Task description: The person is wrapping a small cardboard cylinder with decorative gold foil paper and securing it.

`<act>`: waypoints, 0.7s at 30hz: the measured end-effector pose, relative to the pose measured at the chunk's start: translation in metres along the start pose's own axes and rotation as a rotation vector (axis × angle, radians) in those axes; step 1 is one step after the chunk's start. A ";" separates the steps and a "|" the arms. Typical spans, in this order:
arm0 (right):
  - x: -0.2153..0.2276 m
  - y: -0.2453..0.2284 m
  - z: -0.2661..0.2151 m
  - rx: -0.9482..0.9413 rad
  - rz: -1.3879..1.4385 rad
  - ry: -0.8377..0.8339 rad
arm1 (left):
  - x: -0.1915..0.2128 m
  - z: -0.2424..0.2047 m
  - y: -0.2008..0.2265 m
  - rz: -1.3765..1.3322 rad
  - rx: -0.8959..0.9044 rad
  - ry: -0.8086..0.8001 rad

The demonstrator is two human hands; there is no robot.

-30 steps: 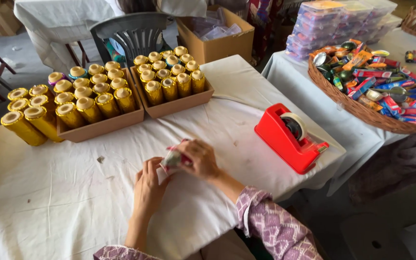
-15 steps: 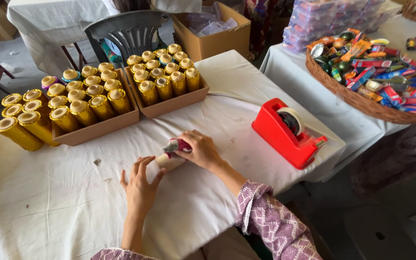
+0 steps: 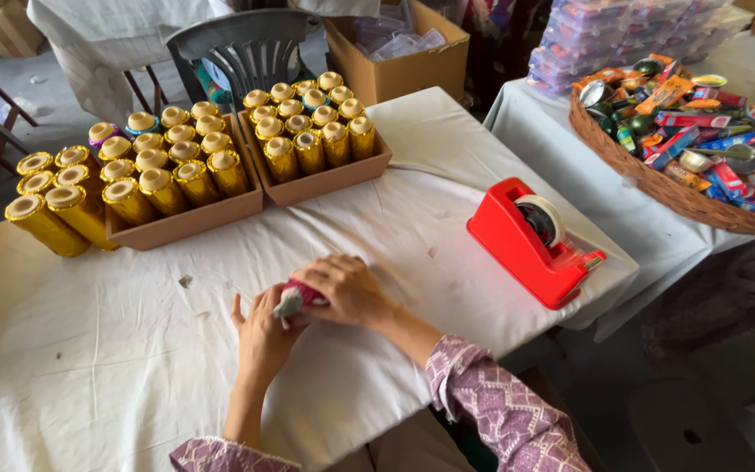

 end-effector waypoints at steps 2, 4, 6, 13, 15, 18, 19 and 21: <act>0.010 0.014 0.003 -0.035 0.010 0.010 | 0.010 0.005 0.011 0.012 -0.004 0.000; 0.021 0.029 0.007 -0.059 0.015 0.017 | 0.012 0.008 0.019 0.019 -0.008 0.011; 0.029 0.047 0.007 -0.189 0.062 0.031 | 0.018 0.009 0.024 -0.007 -0.041 0.058; 0.028 0.059 -0.004 -0.294 0.026 0.108 | 0.013 0.003 0.009 -0.048 -0.037 0.147; 0.027 0.058 -0.003 -0.281 0.007 0.144 | 0.006 0.001 -0.001 0.014 -0.051 0.131; 0.022 0.051 -0.007 -0.279 -0.015 0.121 | 0.014 0.006 0.005 0.022 -0.057 0.089; 0.023 0.041 -0.003 -0.277 -0.008 0.109 | 0.016 0.007 0.007 0.025 -0.044 0.090; 0.021 0.010 0.006 -0.139 -0.002 0.068 | 0.020 0.009 0.011 -0.031 -0.028 0.086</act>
Point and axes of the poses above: each hand's wrist, its own z-axis towards the middle knuckle, its own x-axis out of the back of the hand, y = z × x, the point moved 9 cm from there along z, towards the middle knuckle, and after that the axes turned 15 degrees about y, right-handed, at the moved point
